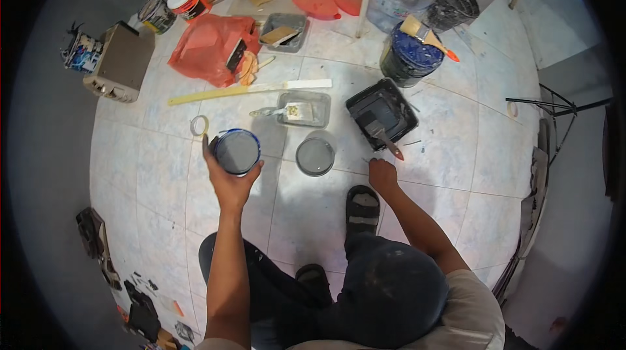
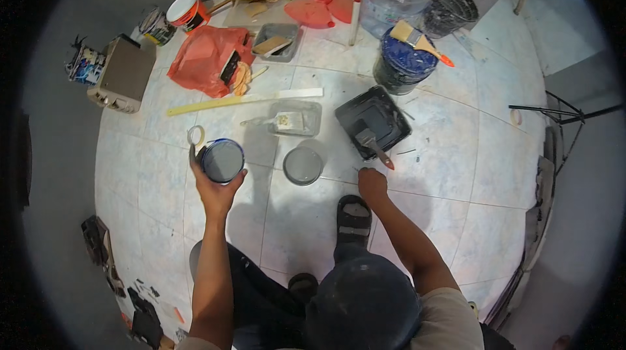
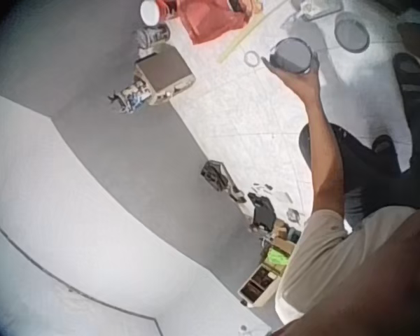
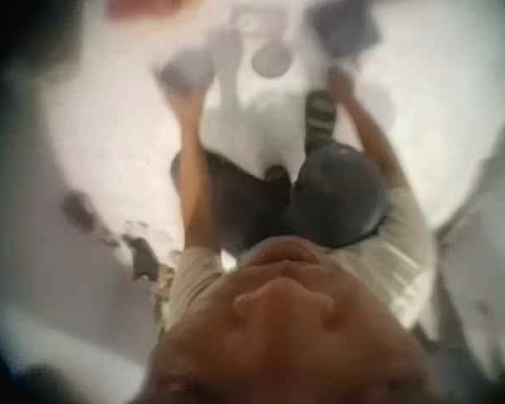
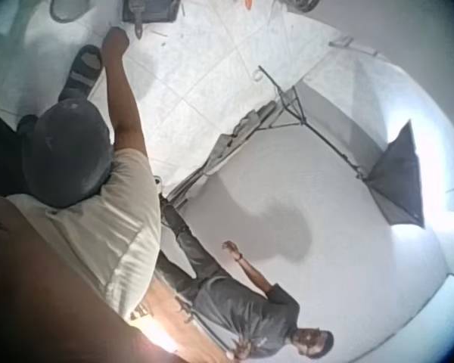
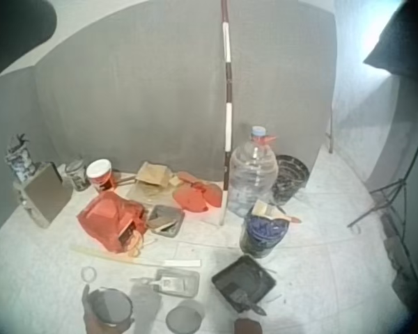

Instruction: The person mixes grey paint in a round container using a brush, then transfers the paint into a black tray. They pour water from a plastic bottle into the tray and continue mixing the paint.

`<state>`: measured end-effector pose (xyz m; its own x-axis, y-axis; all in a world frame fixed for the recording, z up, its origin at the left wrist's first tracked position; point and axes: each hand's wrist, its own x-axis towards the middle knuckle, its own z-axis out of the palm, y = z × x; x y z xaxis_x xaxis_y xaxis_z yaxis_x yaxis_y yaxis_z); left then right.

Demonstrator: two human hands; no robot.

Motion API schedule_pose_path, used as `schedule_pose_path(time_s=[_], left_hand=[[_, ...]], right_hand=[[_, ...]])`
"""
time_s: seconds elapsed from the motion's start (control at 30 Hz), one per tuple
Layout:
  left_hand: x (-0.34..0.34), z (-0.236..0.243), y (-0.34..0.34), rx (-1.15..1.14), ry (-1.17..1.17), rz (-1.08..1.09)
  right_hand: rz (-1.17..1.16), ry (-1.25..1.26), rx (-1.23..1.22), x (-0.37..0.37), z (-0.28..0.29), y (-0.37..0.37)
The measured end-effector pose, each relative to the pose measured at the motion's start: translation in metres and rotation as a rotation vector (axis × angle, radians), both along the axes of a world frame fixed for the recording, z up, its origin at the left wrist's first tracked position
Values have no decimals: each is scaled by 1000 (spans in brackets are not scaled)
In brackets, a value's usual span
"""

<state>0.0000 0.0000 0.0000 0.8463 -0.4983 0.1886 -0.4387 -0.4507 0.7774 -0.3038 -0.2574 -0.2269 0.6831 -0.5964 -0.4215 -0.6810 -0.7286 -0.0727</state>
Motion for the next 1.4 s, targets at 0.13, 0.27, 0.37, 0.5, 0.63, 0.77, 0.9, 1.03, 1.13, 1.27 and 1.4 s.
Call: schedule_pose_path(time_s=[0.13, 0.27, 0.37, 0.5, 0.63, 0.77, 0.9, 1.03, 1.13, 1.27, 1.4], left_hand=[[7, 8, -7, -97, 77, 48], [3, 30, -11, -160, 157, 90], [2, 54, -21, -227, 190, 124], [6, 90, -31, -334, 258, 234], [4, 124, -38, -229, 70, 275], [13, 116, -44, -173, -75, 260], [23, 69, -16, -143, -59, 276], [22, 36, 5, -116, 96, 259], [19, 24, 0, -134, 264, 301], [30, 6, 7, -131, 236, 289], [30, -5, 10, -122, 245, 274]], right_hand=[[-59, -27, 44, -16, 56, -11], [-97, -62, 206, -19, 141, -25], [-181, -218, 274, -7, 209, -59], [-113, -464, 31, 14, 277, -104], [-146, -780, -41, 22, 327, -108], [-235, -725, -39, 2, 312, -118], [-424, -451, -94, -38, 240, -149], [-453, -261, 14, -97, 138, -162], [-183, -530, 38, -115, 69, -152], [-177, -525, 41, -85, 34, -115], [-160, -704, 88, -63, 10, -75]])
